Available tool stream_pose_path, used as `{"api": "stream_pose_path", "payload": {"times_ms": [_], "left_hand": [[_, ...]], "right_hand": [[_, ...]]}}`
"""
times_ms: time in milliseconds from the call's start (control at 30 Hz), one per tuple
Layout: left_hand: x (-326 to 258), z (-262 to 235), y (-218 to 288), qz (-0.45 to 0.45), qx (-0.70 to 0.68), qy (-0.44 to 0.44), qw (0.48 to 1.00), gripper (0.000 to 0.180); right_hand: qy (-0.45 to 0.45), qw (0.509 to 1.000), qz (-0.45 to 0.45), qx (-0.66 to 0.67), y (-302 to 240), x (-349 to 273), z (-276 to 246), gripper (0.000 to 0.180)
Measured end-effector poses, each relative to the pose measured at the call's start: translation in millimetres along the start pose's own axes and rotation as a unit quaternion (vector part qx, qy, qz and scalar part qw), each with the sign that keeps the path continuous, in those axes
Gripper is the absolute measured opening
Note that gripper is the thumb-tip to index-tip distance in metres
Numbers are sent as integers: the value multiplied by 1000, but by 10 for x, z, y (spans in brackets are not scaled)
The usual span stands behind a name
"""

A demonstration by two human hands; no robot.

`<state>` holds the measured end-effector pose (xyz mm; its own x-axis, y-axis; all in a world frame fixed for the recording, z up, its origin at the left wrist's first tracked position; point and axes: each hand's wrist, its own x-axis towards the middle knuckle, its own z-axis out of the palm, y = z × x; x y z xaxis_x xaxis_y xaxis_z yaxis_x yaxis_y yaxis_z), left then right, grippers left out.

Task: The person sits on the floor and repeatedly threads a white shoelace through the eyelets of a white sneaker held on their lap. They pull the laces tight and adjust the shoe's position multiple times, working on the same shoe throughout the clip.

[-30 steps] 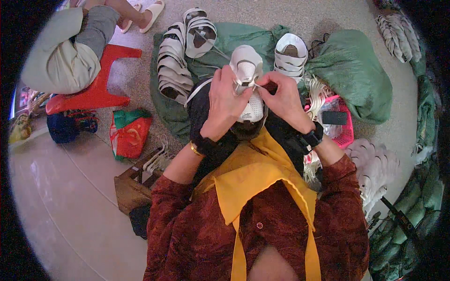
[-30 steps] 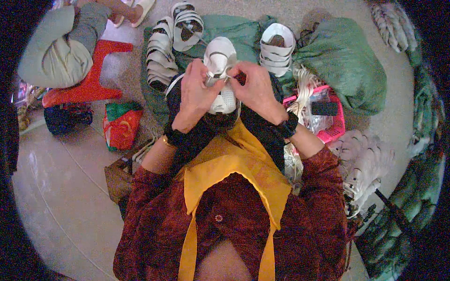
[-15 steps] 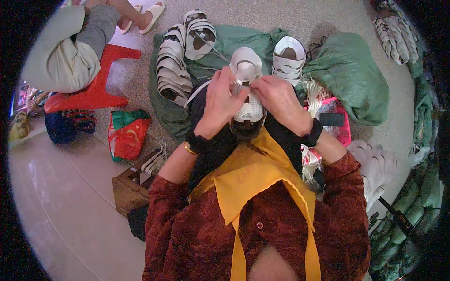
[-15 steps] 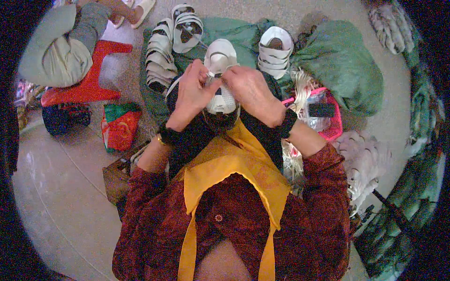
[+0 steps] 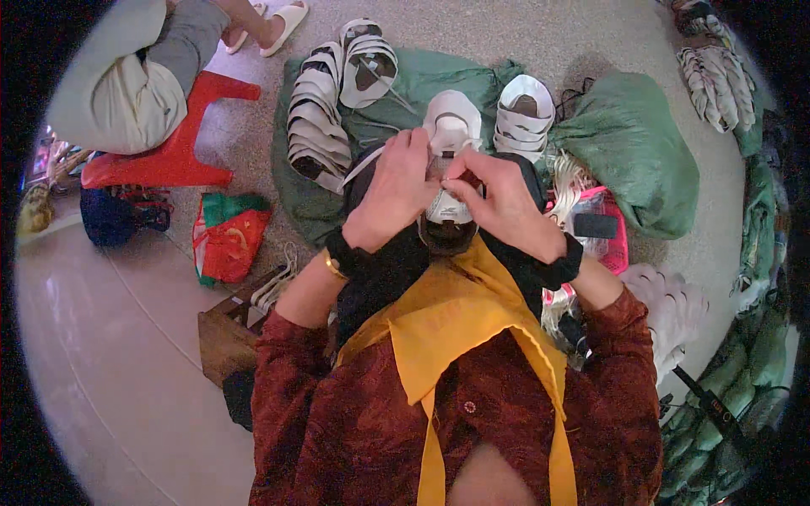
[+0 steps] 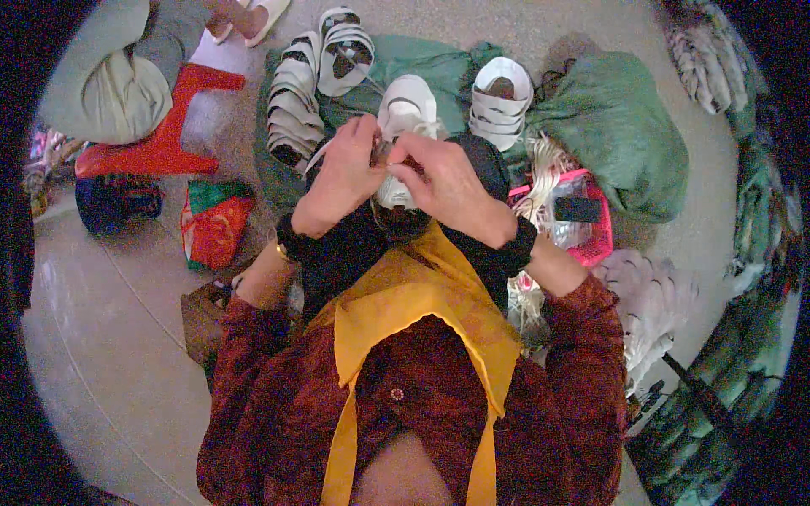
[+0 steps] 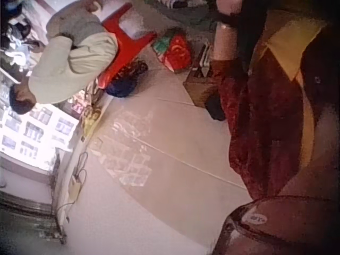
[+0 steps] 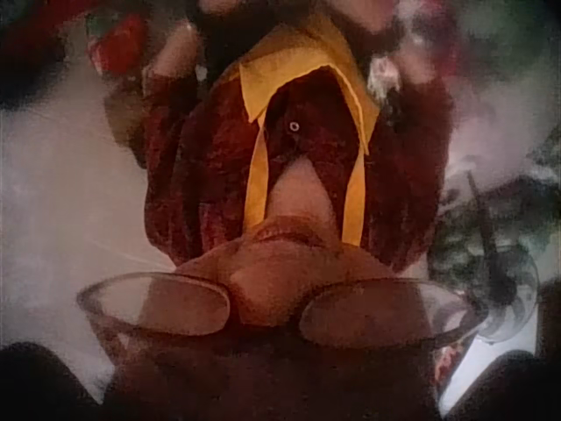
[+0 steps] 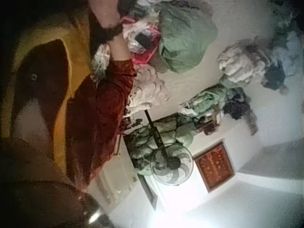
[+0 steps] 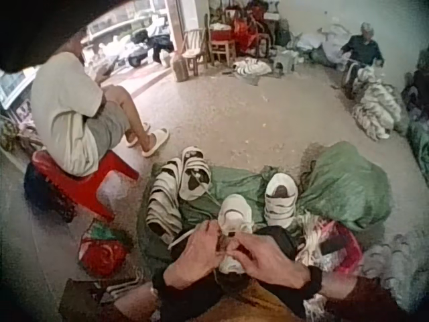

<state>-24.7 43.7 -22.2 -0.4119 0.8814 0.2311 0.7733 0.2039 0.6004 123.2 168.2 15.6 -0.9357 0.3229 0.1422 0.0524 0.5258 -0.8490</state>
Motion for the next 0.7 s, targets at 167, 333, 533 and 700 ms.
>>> {"api": "stream_pose_path", "payload": {"times_ms": [167,333,533,700], "left_hand": [[-7,8,36,-43,-16,-10,999,28],[-61,-5,34,-26,-22,-3,999,20],[-68,-9,23,-28,-44,-7,999,22],[-71,25,-12,-35,-78,4,996,20]], "right_hand": [[78,994,-7,-78,119,76,203,10],[66,980,-11,-186,225,135,343,12],[54,971,12,-233,225,108,380,12],[62,971,20,-228,188,108,393,14]]}}
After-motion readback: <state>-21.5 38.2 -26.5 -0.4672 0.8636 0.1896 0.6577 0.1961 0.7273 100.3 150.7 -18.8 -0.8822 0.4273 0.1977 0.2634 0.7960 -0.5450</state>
